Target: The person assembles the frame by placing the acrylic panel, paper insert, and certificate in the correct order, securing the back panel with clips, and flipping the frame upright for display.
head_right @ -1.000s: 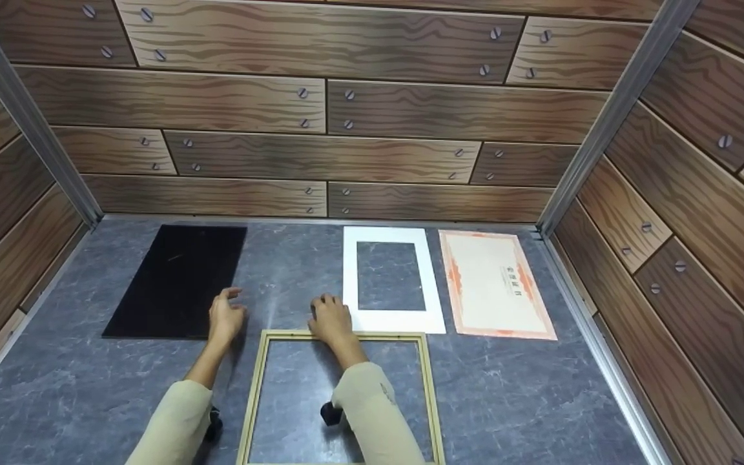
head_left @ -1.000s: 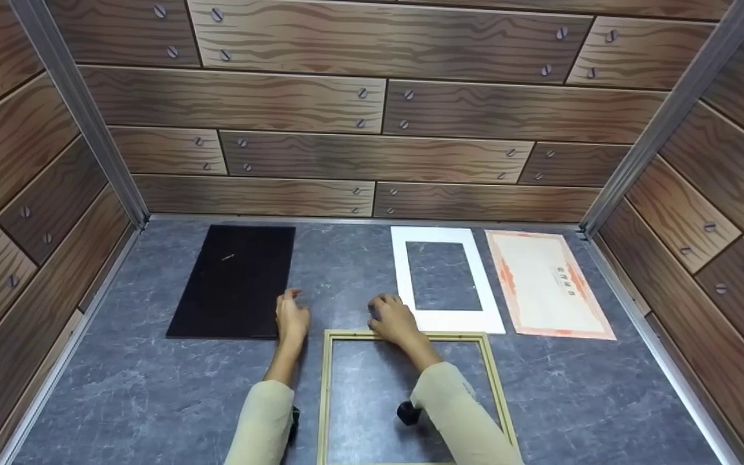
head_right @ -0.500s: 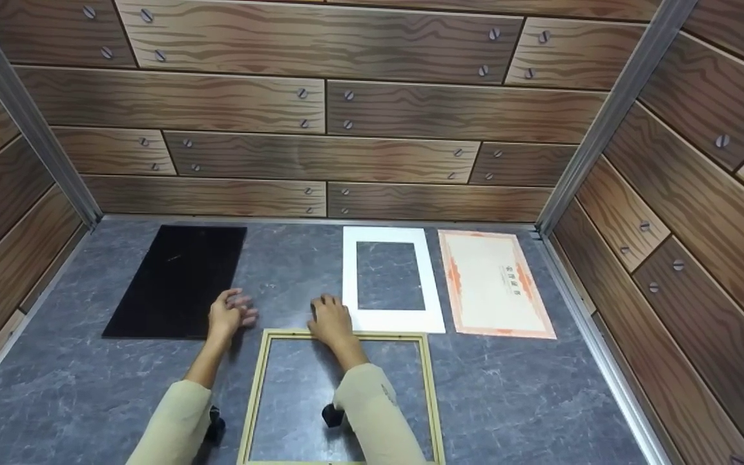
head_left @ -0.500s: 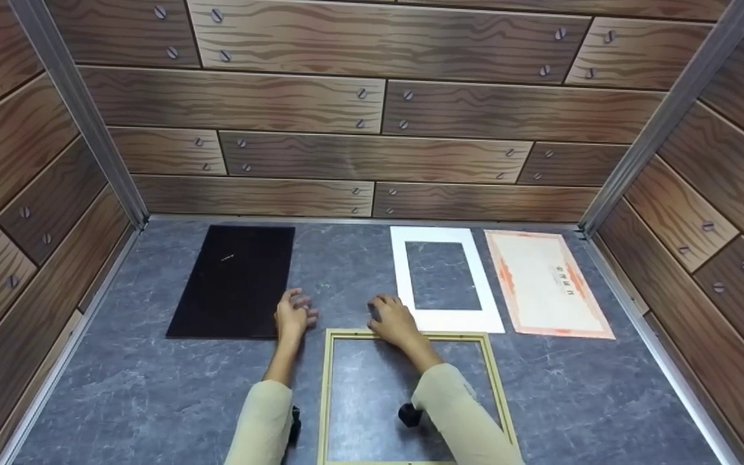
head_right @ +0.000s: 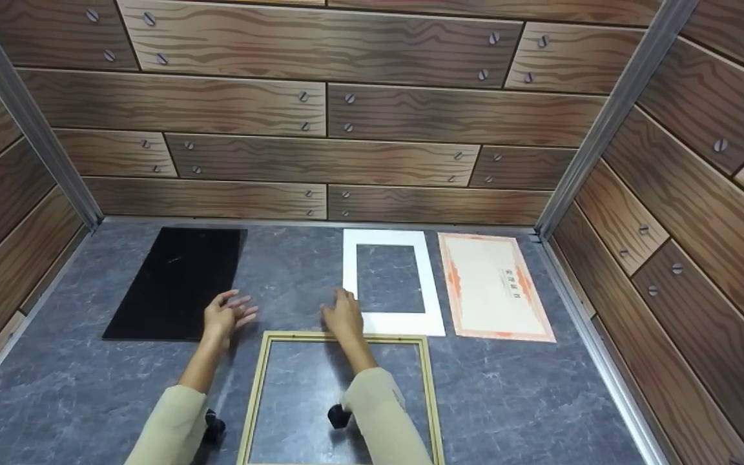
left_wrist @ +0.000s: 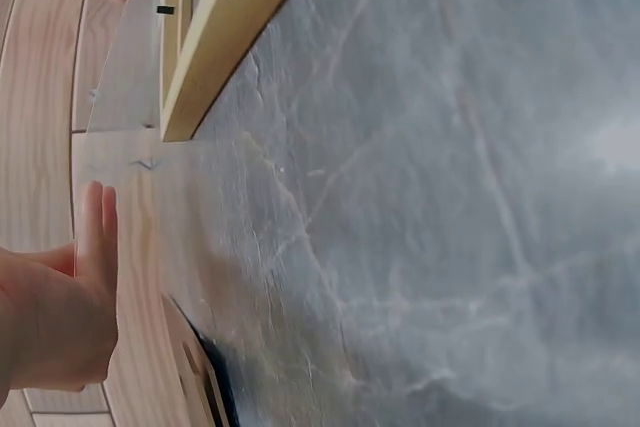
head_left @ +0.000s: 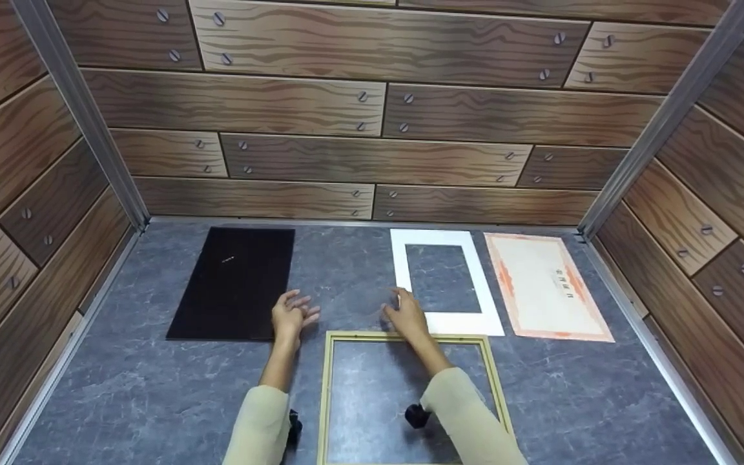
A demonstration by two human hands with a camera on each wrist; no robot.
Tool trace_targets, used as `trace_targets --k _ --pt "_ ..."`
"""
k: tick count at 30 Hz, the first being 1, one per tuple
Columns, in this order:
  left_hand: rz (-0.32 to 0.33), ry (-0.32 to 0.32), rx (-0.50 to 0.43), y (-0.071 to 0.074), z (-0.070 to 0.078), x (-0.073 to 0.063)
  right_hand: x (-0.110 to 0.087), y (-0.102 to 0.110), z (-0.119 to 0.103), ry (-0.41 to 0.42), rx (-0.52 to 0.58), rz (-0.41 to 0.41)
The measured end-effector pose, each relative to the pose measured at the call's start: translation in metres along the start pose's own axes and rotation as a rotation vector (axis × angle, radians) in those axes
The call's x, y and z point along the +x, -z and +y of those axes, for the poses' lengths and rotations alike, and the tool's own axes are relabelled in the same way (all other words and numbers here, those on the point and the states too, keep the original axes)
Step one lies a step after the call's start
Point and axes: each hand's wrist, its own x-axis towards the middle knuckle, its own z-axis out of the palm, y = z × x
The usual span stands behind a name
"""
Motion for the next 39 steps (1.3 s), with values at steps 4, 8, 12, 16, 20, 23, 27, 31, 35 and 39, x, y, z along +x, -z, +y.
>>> trace_targets --k 4,8,12,16,20,23,27,31,35,39 --pt "-0.003 0.024 -0.053 0.004 -0.001 -0.005 0.026 -0.036 0.082 -0.06 0.228 0.034" --pt "-0.003 0.03 -0.089 0.005 -0.001 -0.014 0.024 -0.042 0.093 -0.197 0.579 0.001" --pt "-0.005 0.025 -0.129 0.003 -0.005 -0.024 -0.012 0.001 0.013 -0.338 0.894 -0.016" --pt "-0.008 0.018 -0.158 -0.002 -0.009 -0.036 -0.035 0.025 -0.032 -0.47 1.198 -0.014" --pt "-0.012 0.011 -0.193 -0.008 -0.015 -0.051 -0.046 0.024 -0.041 -0.527 1.318 -0.036" --pt "-0.02 0.014 -0.233 -0.013 -0.019 -0.063 -0.056 0.018 -0.045 -0.506 1.325 -0.053" --pt "-0.025 0.021 -0.279 -0.02 -0.02 -0.077 -0.071 0.013 -0.056 -0.462 1.343 -0.053" --pt "-0.035 0.031 -0.296 -0.026 -0.018 -0.089 -0.082 0.013 -0.066 -0.436 1.343 -0.057" --pt "-0.07 0.029 -0.323 -0.032 -0.014 -0.1 -0.088 0.017 -0.072 -0.39 1.313 -0.041" --pt "-0.102 0.026 -0.343 -0.037 -0.01 -0.112 -0.093 0.021 -0.074 -0.338 1.29 -0.017"
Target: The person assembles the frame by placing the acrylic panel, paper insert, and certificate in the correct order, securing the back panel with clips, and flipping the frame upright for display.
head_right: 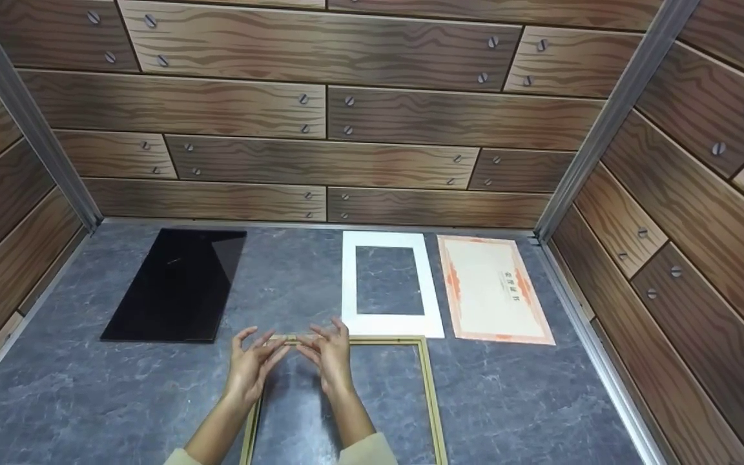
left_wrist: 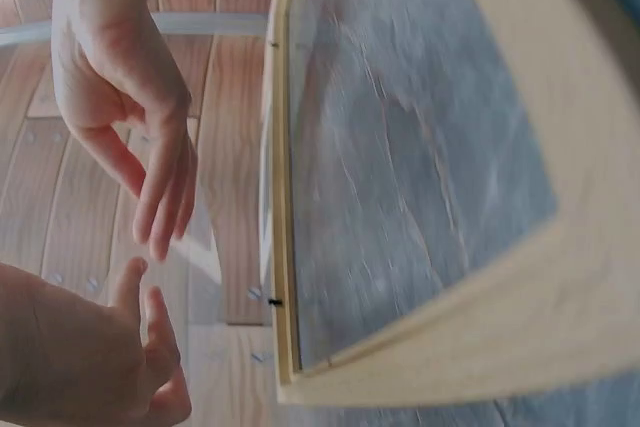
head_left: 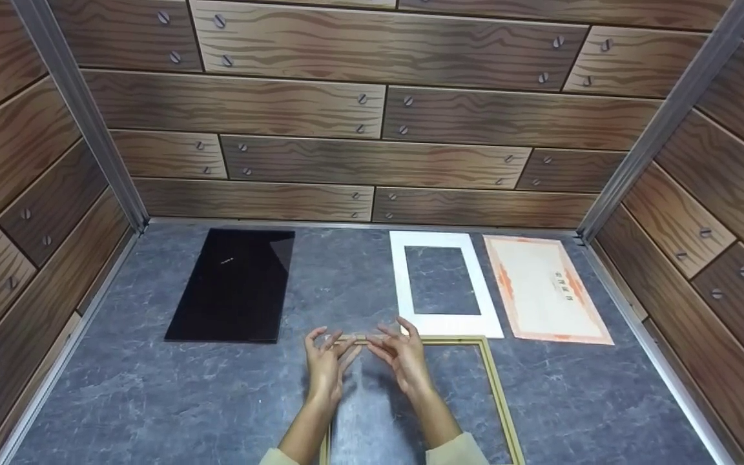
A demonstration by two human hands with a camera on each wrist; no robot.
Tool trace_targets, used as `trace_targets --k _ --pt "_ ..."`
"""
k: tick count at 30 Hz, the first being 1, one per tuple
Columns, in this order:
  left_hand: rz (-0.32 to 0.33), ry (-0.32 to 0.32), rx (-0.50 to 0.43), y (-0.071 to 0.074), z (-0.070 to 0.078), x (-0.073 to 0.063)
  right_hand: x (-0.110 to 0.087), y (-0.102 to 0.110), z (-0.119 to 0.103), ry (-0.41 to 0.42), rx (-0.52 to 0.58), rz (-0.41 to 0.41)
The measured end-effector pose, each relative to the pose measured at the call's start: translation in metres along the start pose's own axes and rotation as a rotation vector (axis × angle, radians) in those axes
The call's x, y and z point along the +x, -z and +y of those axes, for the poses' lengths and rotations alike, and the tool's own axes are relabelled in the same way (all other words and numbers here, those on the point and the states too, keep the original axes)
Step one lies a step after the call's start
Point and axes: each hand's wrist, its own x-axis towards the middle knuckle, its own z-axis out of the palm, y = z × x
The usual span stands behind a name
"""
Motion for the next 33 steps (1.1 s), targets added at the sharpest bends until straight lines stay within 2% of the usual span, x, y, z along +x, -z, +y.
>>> trace_targets --k 4,9,14,17,22,25,27,30,33 --pt "-0.026 0.021 -0.011 -0.002 0.001 -0.01 -0.006 0.005 -0.002 0.029 -0.024 -0.005" --pt "-0.097 0.072 0.049 0.0 0.001 -0.016 -0.011 0.013 -0.006 0.03 -0.032 0.012" --pt "-0.204 0.11 0.125 0.008 0.005 -0.015 -0.017 0.026 -0.014 0.034 -0.046 0.014" --pt "-0.222 0.131 0.137 0.015 0.012 -0.01 -0.021 0.038 -0.022 0.024 -0.05 0.007" --pt "-0.146 0.148 0.204 0.028 0.03 0.011 -0.029 0.062 -0.036 -0.028 -0.049 -0.007" --pt "-0.084 0.154 0.311 0.038 0.042 0.032 -0.034 0.076 -0.046 -0.056 -0.087 -0.019" --pt "-0.074 0.154 0.4 0.046 0.05 0.048 -0.038 0.086 -0.053 -0.067 -0.114 -0.031" --pt "-0.097 0.174 0.515 0.06 0.061 0.07 -0.043 0.102 -0.063 -0.088 -0.126 -0.087" --pt "-0.176 0.221 0.573 0.075 0.066 0.087 -0.047 0.118 -0.073 -0.111 -0.126 -0.178"
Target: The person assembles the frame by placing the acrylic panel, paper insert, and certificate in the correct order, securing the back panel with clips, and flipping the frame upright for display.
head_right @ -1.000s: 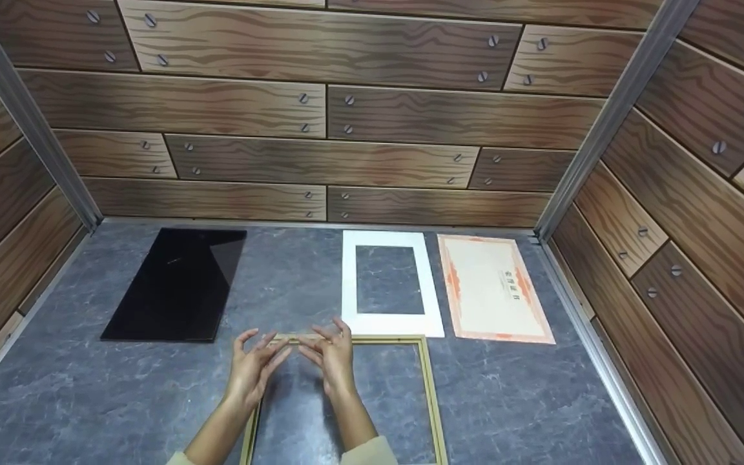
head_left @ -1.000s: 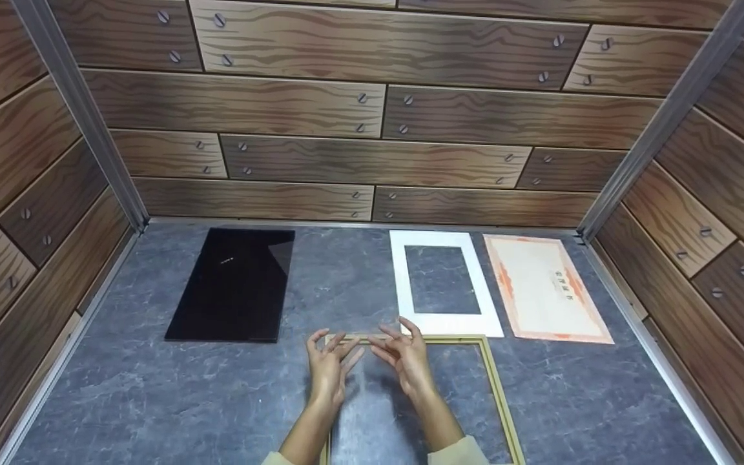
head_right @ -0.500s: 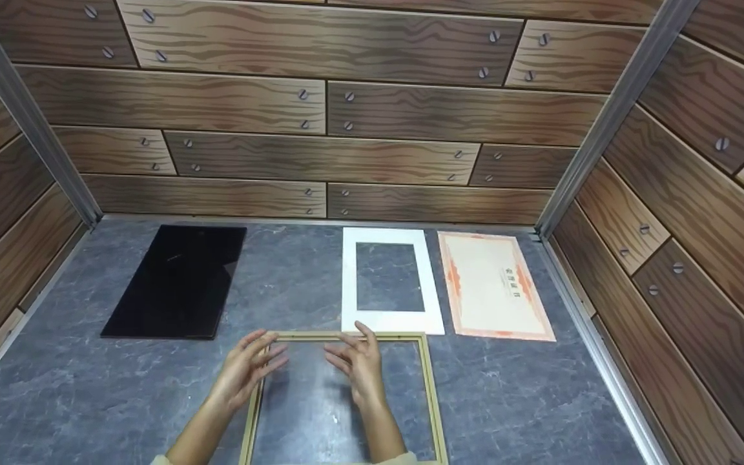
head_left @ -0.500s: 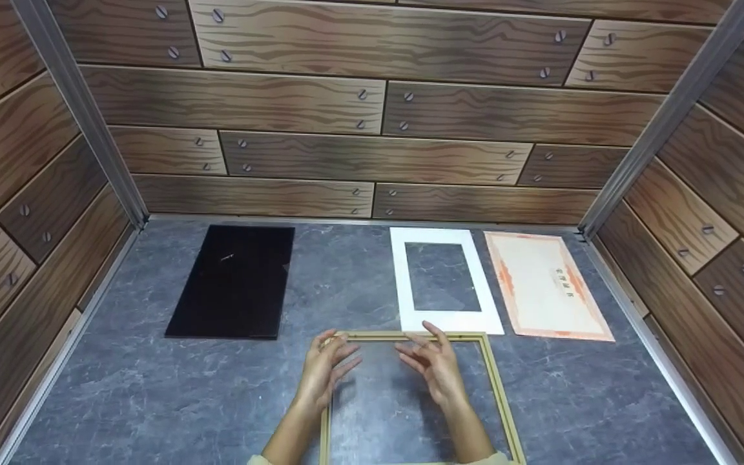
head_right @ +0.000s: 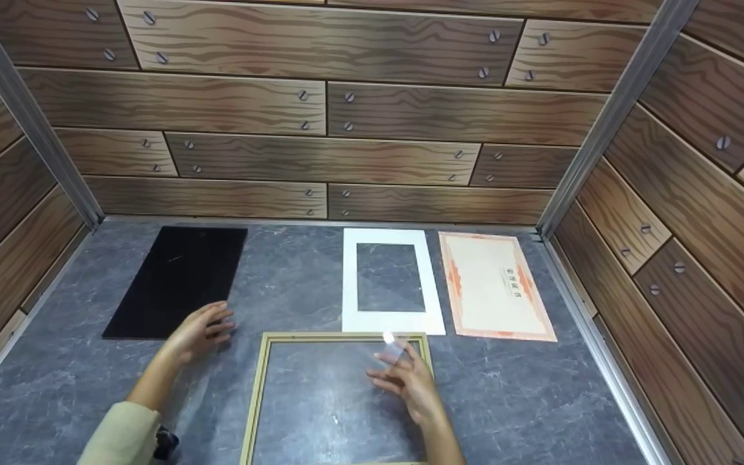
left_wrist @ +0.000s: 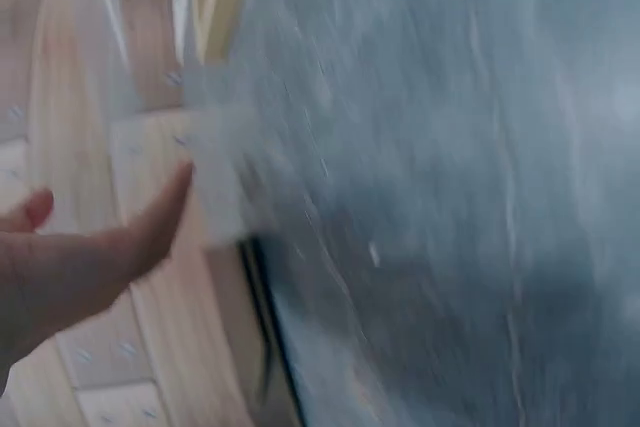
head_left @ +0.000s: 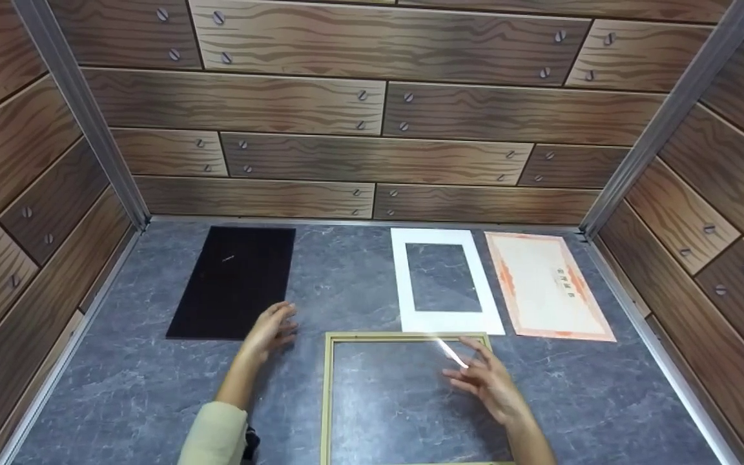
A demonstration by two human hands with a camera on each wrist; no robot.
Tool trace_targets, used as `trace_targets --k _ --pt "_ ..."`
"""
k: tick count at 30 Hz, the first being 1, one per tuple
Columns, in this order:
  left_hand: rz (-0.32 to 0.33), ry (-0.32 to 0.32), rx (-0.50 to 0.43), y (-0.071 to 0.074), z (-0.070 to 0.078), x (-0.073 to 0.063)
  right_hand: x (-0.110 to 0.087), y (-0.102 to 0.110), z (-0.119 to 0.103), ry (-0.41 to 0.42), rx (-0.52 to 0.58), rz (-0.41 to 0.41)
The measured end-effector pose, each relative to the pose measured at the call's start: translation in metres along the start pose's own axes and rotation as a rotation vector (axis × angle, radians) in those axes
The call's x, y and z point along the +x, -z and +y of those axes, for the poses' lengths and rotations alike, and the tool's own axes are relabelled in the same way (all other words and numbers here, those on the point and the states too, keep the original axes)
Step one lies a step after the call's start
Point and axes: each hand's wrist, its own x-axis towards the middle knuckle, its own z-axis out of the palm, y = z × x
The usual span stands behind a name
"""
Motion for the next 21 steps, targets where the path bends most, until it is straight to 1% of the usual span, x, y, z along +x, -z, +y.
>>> trace_targets --k 2,5,8,9,11,13,15,18,21 --pt "-0.087 0.026 0.0 0.007 -0.004 0.006 -0.005 0.011 -0.004 -0.028 0.001 -0.052" --pt "-0.256 0.058 -0.001 0.012 -0.011 0.011 -0.011 0.026 -0.009 -0.092 -0.006 -0.094" --pt "-0.429 0.1 -0.036 0.012 -0.016 0.013 -0.014 0.038 -0.012 -0.161 -0.004 -0.13" --pt "-0.476 0.109 -0.047 0.011 -0.018 0.013 -0.015 0.042 -0.013 -0.176 -0.002 -0.147" --pt "-0.544 0.13 -0.09 0.008 -0.019 0.013 -0.017 0.049 -0.013 -0.201 0.004 -0.179" --pt "-0.588 0.123 -0.1 0.006 -0.02 0.012 -0.019 0.055 -0.013 -0.216 0.012 -0.212" --pt "-0.608 0.115 -0.089 0.004 -0.02 0.01 -0.02 0.061 -0.012 -0.22 0.014 -0.237" --pt "-0.612 0.107 -0.038 0.0 -0.02 0.005 -0.021 0.069 -0.011 -0.215 0.004 -0.256" --pt "-0.591 0.103 0.004 -0.005 -0.021 0.0 -0.02 0.072 -0.01 -0.224 -0.032 -0.233"
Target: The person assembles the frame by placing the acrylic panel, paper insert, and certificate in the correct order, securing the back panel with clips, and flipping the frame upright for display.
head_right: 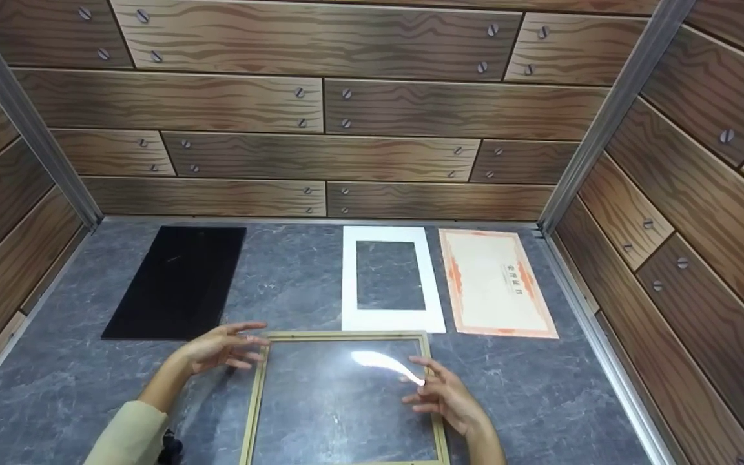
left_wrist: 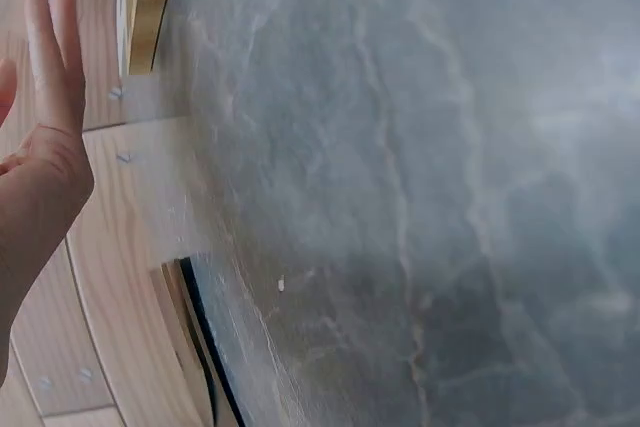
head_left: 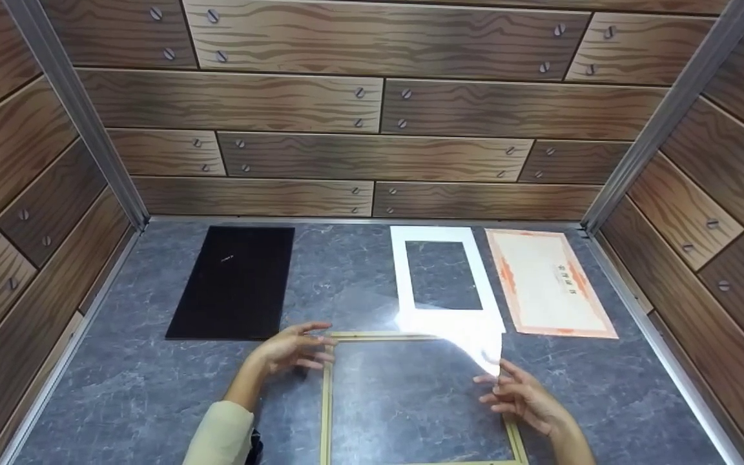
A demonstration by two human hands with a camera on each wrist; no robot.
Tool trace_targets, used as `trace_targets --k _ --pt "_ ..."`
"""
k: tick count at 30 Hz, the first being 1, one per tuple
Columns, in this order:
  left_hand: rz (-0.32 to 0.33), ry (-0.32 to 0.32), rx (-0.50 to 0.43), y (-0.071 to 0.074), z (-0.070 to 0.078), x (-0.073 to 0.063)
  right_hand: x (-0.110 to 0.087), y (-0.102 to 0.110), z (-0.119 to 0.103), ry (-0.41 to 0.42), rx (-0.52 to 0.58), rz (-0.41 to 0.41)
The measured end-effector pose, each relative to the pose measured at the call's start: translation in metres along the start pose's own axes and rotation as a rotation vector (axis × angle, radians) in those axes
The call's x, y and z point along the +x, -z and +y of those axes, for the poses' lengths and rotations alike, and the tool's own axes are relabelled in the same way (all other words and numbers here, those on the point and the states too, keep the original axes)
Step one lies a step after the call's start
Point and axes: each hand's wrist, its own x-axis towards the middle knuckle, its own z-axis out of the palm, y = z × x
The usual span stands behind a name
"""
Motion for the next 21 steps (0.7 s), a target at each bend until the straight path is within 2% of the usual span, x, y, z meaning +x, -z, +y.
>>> trace_targets --k 4,6,10,16,21 --pt "0.051 -0.001 0.048 -0.011 -0.001 -0.006 0.0 0.001 -0.002 -0.039 -0.041 0.04" --pt "0.08 0.005 0.084 -0.018 0.0 -0.011 0.0 0.002 -0.003 -0.048 -0.053 0.036" --pt "0.119 0.015 0.161 -0.032 0.0 -0.022 -0.002 0.003 -0.003 -0.037 -0.076 0.033" --pt "0.196 0.002 0.274 -0.05 -0.003 -0.034 -0.004 0.004 -0.003 -0.038 -0.136 0.076" --pt "0.206 -0.002 0.331 -0.063 -0.009 -0.041 -0.007 0.003 -0.003 -0.05 -0.191 0.132"
